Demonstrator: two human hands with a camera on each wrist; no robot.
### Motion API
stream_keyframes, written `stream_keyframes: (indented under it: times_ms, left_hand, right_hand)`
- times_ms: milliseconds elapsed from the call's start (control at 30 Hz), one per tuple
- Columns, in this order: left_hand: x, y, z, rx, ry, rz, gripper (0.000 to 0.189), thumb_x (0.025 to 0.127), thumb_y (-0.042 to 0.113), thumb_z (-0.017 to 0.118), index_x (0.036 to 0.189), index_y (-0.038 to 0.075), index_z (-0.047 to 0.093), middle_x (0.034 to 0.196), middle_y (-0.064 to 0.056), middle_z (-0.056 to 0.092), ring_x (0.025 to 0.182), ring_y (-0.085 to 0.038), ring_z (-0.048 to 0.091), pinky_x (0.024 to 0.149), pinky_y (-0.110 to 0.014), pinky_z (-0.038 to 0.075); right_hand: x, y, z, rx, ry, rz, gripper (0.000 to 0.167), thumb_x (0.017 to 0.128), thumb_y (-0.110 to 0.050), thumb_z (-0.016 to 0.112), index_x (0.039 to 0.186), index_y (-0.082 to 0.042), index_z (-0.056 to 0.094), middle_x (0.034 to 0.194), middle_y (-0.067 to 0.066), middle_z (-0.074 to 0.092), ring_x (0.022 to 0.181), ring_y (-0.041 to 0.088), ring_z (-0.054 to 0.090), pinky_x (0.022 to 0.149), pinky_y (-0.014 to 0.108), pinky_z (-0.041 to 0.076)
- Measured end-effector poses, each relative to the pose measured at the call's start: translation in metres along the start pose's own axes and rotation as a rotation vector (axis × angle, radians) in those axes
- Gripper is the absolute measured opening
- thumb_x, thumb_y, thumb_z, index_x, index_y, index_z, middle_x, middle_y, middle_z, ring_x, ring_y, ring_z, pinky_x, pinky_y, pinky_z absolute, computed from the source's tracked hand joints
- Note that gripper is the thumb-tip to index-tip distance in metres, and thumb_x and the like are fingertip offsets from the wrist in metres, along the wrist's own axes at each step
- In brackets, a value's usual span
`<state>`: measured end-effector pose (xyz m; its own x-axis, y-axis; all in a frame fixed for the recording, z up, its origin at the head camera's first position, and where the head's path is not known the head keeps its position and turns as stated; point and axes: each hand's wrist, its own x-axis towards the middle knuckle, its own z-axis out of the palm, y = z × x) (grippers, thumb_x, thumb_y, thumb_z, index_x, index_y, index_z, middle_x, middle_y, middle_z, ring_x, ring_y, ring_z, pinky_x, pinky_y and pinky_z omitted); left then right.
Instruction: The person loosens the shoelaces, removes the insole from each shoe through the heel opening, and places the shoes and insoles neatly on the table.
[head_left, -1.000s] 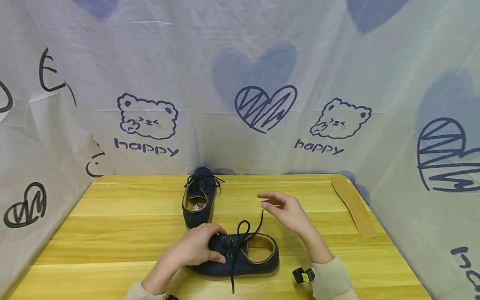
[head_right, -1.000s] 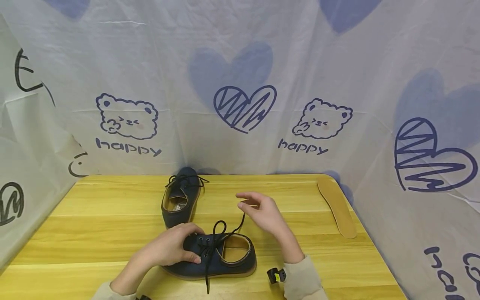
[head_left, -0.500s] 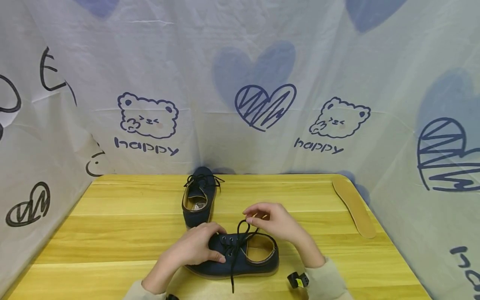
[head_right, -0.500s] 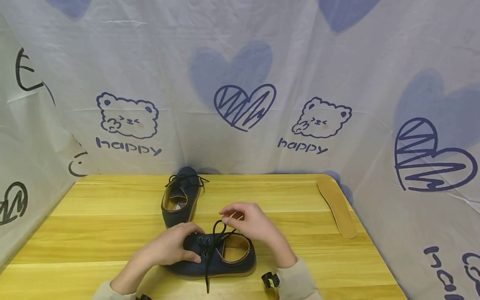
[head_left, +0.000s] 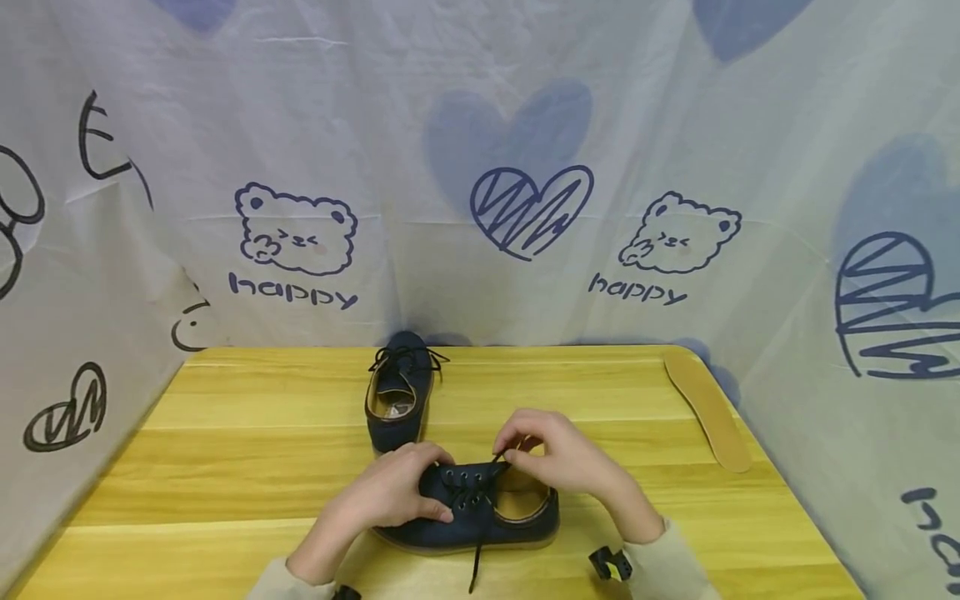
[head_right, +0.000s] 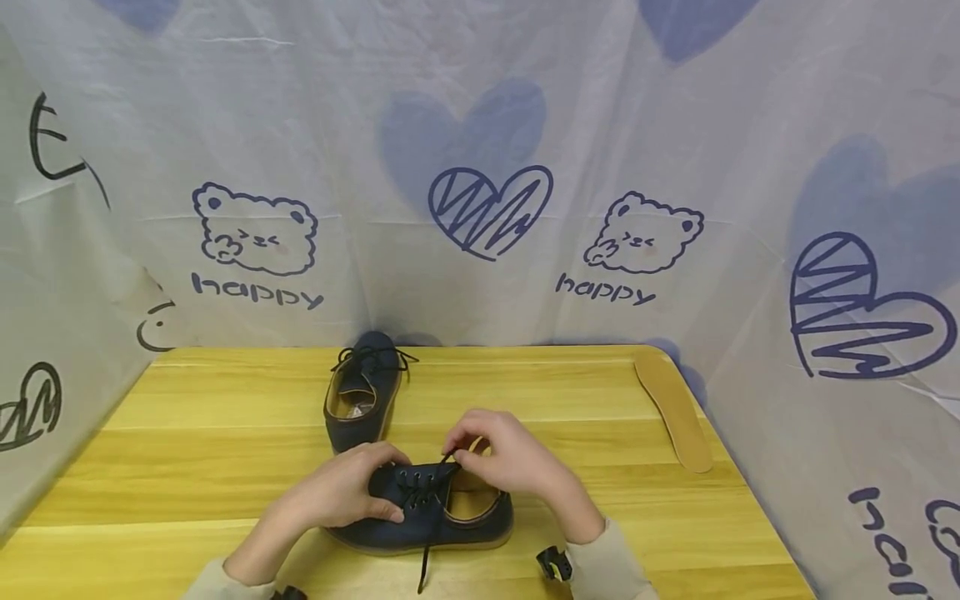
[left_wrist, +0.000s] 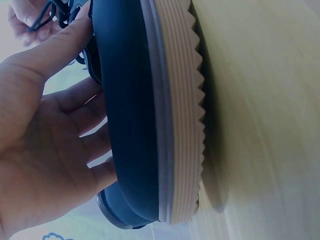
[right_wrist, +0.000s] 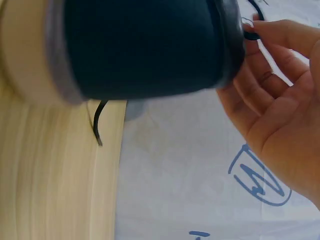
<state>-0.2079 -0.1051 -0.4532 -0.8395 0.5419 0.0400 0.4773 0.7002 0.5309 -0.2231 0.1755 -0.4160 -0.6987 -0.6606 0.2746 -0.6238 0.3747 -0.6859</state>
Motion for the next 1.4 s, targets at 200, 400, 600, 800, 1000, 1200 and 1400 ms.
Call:
stream_keyframes:
  times_ms: [200, 400, 600, 800, 1000, 1200, 1400]
  left_hand:
    - [-0.002, 0.002, -0.002, -0.011, -0.006, -0.003, 0.058, 0.072, 0.037, 0.096, 0.119, 0.014, 0.071, 0.121, -0.006, 0.070, 0.112, -0.030, 0.064, 0.093, -0.053, 0.051]
    - [-0.003, 0.002, -0.002, -0.009, -0.011, -0.004, 0.059, 0.073, 0.038, 0.096, 0.121, 0.014, 0.070, 0.123, -0.007, 0.069, 0.114, -0.031, 0.064, 0.094, -0.054, 0.051]
    - [-0.002, 0.002, -0.002, -0.010, -0.011, 0.003, 0.059, 0.073, 0.038, 0.096, 0.121, 0.014, 0.070, 0.124, -0.008, 0.069, 0.115, -0.031, 0.063, 0.095, -0.054, 0.050]
    - [-0.003, 0.003, -0.003, -0.021, -0.015, 0.002, 0.059, 0.073, 0.037, 0.096, 0.121, 0.013, 0.070, 0.123, -0.008, 0.069, 0.116, -0.032, 0.063, 0.095, -0.055, 0.050]
    - [-0.004, 0.004, -0.003, -0.025, -0.017, -0.006, 0.059, 0.073, 0.037, 0.096, 0.121, 0.013, 0.070, 0.123, -0.008, 0.069, 0.115, -0.031, 0.063, 0.095, -0.055, 0.050]
    - [-0.004, 0.002, -0.003, -0.024, -0.020, -0.010, 0.059, 0.074, 0.038, 0.095, 0.121, 0.014, 0.070, 0.123, -0.007, 0.069, 0.114, -0.030, 0.063, 0.094, -0.053, 0.050]
    - [-0.003, 0.000, -0.003, -0.017, -0.032, -0.011, 0.058, 0.076, 0.038, 0.094, 0.123, 0.015, 0.070, 0.124, -0.006, 0.068, 0.114, -0.029, 0.063, 0.094, -0.051, 0.051]
  right_hand:
    - [-0.017, 0.003, -0.009, -0.004, 0.019, -0.115, 0.025, 0.091, 0.007, 0.066, 0.100, -0.015, 0.071, 0.103, -0.003, 0.071, 0.093, 0.010, 0.065, 0.080, 0.034, 0.058]
    - [-0.033, 0.007, -0.020, 0.076, -0.050, -0.023, 0.020, 0.097, 0.006, 0.062, 0.105, -0.012, 0.066, 0.099, 0.006, 0.070, 0.090, 0.015, 0.068, 0.084, 0.033, 0.058]
    - [-0.047, 0.010, -0.035, 0.025, -0.100, 0.020, 0.026, 0.094, 0.006, 0.064, 0.114, -0.011, 0.067, 0.094, 0.000, 0.068, 0.087, 0.009, 0.065, 0.085, 0.031, 0.057]
    - [-0.063, 0.018, -0.049, 0.011, -0.175, 0.071, 0.021, 0.098, 0.000, 0.065, 0.113, -0.013, 0.071, 0.095, -0.008, 0.069, 0.087, 0.007, 0.065, 0.080, 0.031, 0.057]
    - [-0.076, 0.027, -0.049, -0.044, -0.232, 0.109, 0.019, 0.097, -0.001, 0.066, 0.108, -0.015, 0.074, 0.098, -0.001, 0.074, 0.090, 0.006, 0.067, 0.080, 0.033, 0.058]
    - [-0.078, 0.033, -0.037, -0.033, -0.242, 0.071, 0.024, 0.093, 0.003, 0.066, 0.112, -0.010, 0.072, 0.104, 0.002, 0.074, 0.097, 0.008, 0.068, 0.086, 0.038, 0.059]
    - [-0.070, 0.031, -0.035, -0.062, -0.108, 0.142, 0.021, 0.099, -0.009, 0.068, 0.116, -0.020, 0.071, 0.110, -0.009, 0.071, 0.102, 0.011, 0.067, 0.091, 0.041, 0.057]
